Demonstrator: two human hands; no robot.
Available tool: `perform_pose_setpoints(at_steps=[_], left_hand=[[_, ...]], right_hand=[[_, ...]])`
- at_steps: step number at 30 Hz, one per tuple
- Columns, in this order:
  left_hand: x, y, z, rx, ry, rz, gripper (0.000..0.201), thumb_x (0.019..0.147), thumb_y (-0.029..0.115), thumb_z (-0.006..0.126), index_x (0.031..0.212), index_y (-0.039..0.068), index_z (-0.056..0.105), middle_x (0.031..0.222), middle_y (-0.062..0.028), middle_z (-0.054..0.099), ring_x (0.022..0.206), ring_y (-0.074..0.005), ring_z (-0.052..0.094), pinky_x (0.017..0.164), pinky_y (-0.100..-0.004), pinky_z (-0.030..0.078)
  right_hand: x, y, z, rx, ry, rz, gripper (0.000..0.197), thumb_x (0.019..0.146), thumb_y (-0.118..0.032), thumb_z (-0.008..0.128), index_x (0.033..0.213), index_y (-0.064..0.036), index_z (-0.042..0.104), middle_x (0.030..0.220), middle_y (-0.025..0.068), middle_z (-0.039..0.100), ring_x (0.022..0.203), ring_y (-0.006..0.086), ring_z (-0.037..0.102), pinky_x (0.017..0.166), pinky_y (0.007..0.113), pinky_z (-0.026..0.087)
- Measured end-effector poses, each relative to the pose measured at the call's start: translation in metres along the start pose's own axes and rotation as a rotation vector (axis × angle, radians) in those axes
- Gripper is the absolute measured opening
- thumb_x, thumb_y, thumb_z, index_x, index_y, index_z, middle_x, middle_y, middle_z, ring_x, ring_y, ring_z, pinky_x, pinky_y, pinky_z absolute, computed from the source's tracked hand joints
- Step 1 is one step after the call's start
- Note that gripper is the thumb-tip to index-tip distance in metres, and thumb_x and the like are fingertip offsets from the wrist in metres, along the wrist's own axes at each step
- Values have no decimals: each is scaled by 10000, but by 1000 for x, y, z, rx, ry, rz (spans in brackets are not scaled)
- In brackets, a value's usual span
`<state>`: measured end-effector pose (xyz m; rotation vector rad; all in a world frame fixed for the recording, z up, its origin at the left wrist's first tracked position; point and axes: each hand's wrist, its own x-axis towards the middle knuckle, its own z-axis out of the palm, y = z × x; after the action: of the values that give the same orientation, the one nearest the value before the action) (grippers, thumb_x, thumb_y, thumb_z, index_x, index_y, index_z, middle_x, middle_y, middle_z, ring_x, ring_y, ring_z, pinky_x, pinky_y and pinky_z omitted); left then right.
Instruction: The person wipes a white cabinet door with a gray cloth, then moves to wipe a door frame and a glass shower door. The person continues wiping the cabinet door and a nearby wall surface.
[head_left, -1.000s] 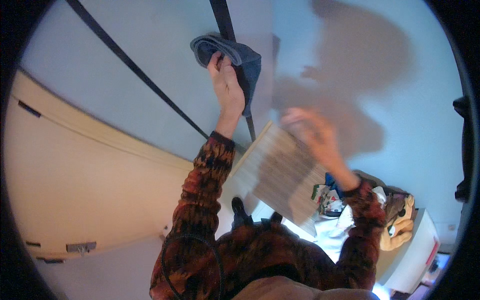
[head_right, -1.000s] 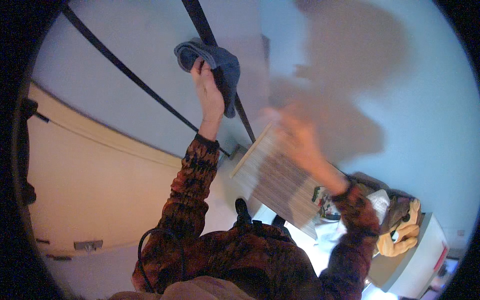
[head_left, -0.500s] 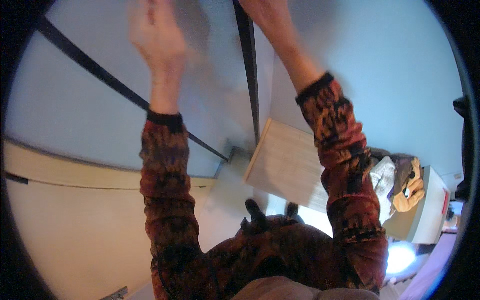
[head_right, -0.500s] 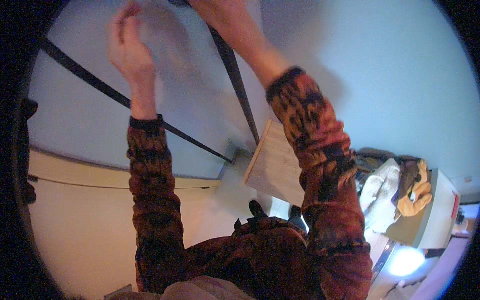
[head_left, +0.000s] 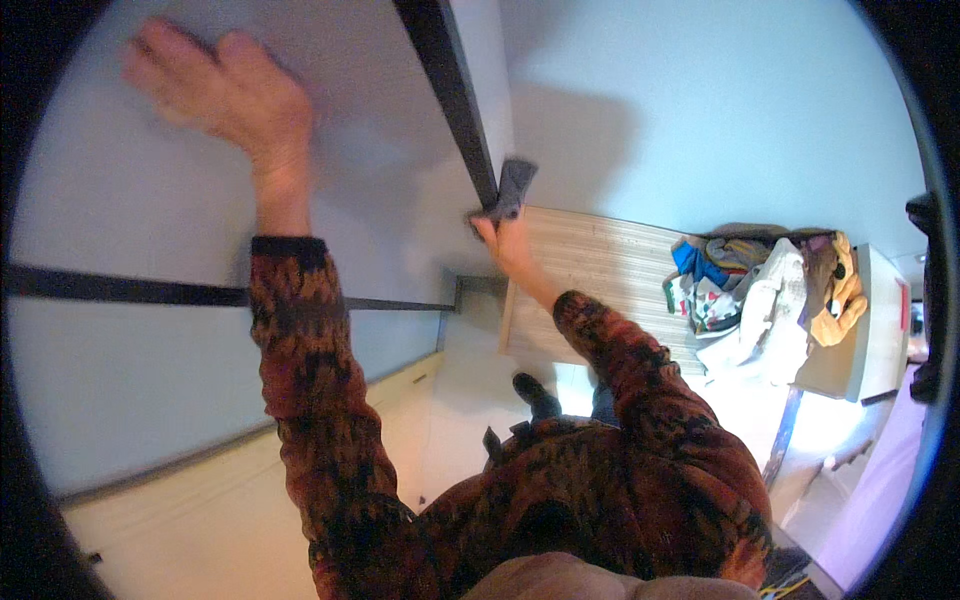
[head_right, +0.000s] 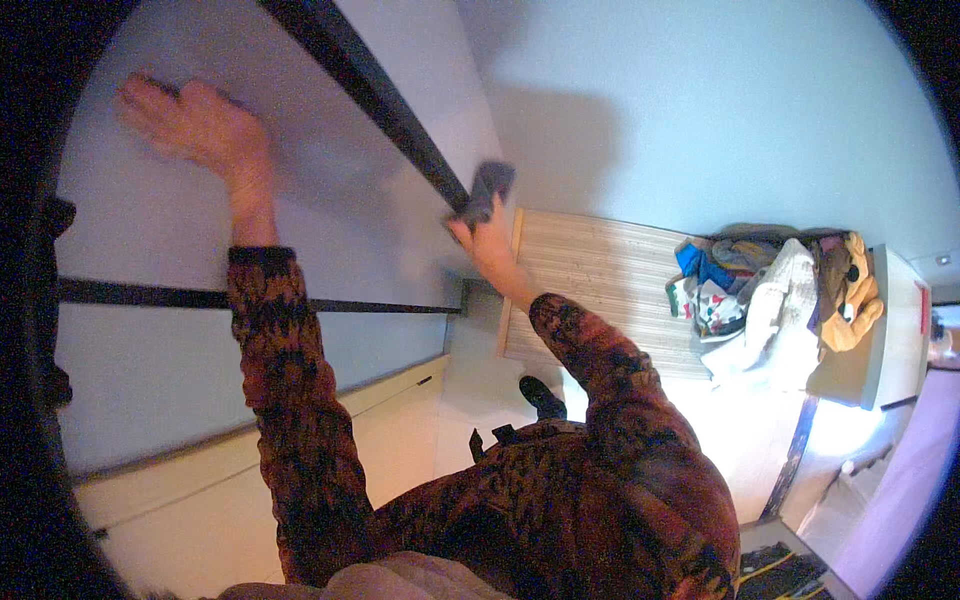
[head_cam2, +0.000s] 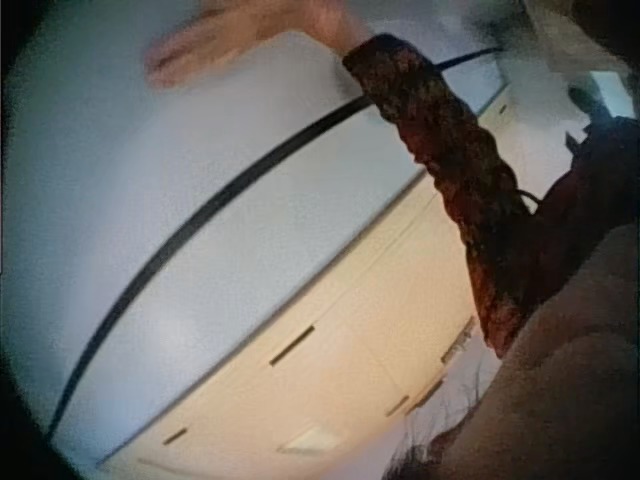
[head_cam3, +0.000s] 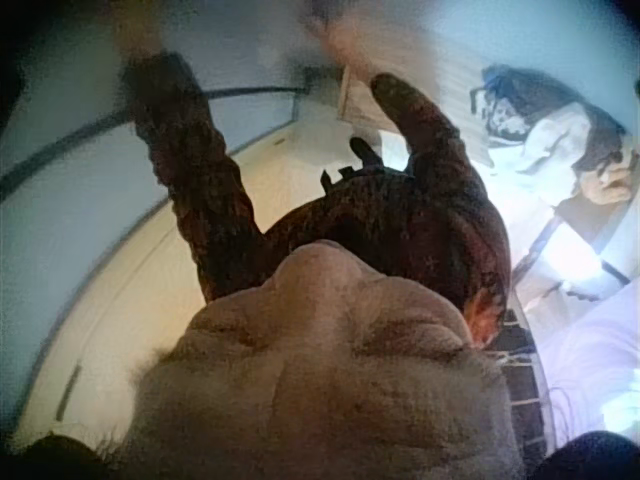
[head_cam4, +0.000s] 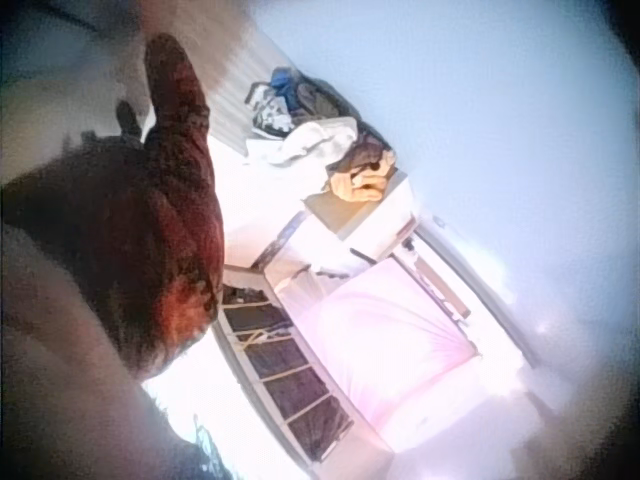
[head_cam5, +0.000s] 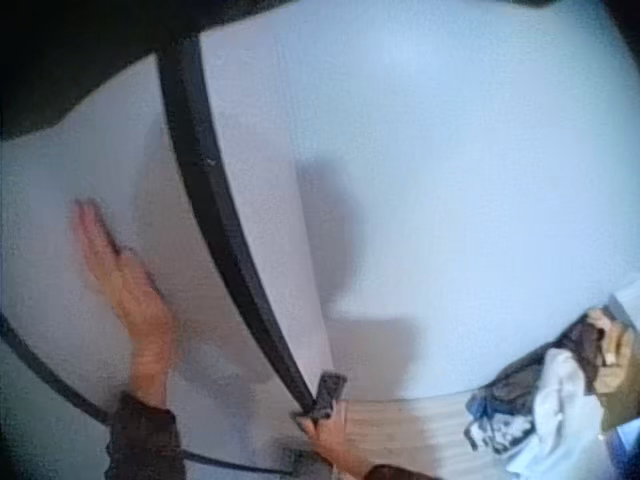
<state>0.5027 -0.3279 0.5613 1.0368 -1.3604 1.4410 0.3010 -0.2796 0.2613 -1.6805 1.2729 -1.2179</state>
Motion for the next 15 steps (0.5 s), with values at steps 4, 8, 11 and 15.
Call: perform_pose_setpoints(at_steps=[4, 8, 11, 15], left_hand=[[9, 4, 1, -155, 27, 9, 470, 877, 311, 370, 1143, -74, 417, 1207, -304, 385, 1116, -460, 334, 905, -534, 267], [18, 10, -1, -314, 74, 12, 490, 869, 324, 382, 1175, -58, 408, 1227, -290, 371, 1125, -454, 334, 955, -510, 230], [18, 14, 1, -215, 102, -38, 529, 886, 338, 380, 1224, -69, 396, 1275, -314, 345, 1183, -472, 310, 984, -531, 224], [14, 21, 4, -223, 110, -134, 558, 893, 361, 390, 1249, -69, 386, 1339, -317, 286, 1226, -467, 286, 1003, -536, 213]], right_hand=[[-38, 103, 30, -239, -27, 123, 391, 766, -344, 653, 835, 38, 611, 858, 226, 584, 791, 333, 570, 685, 393, 448], [-35, 119, 28, -181, -122, 179, 370, 771, -317, 667, 833, 45, 619, 823, 177, 628, 758, 266, 612, 648, 361, 472], [-15, 81, 12, -10, -190, 277, 403, 740, -309, 705, 896, 47, 597, 862, 184, 605, 800, 277, 588, 701, 364, 457], [22, -26, -24, 277, -158, 20, 564, 713, -373, 717, 1019, 54, 513, 1027, 253, 509, 912, 372, 503, 812, 405, 409]])
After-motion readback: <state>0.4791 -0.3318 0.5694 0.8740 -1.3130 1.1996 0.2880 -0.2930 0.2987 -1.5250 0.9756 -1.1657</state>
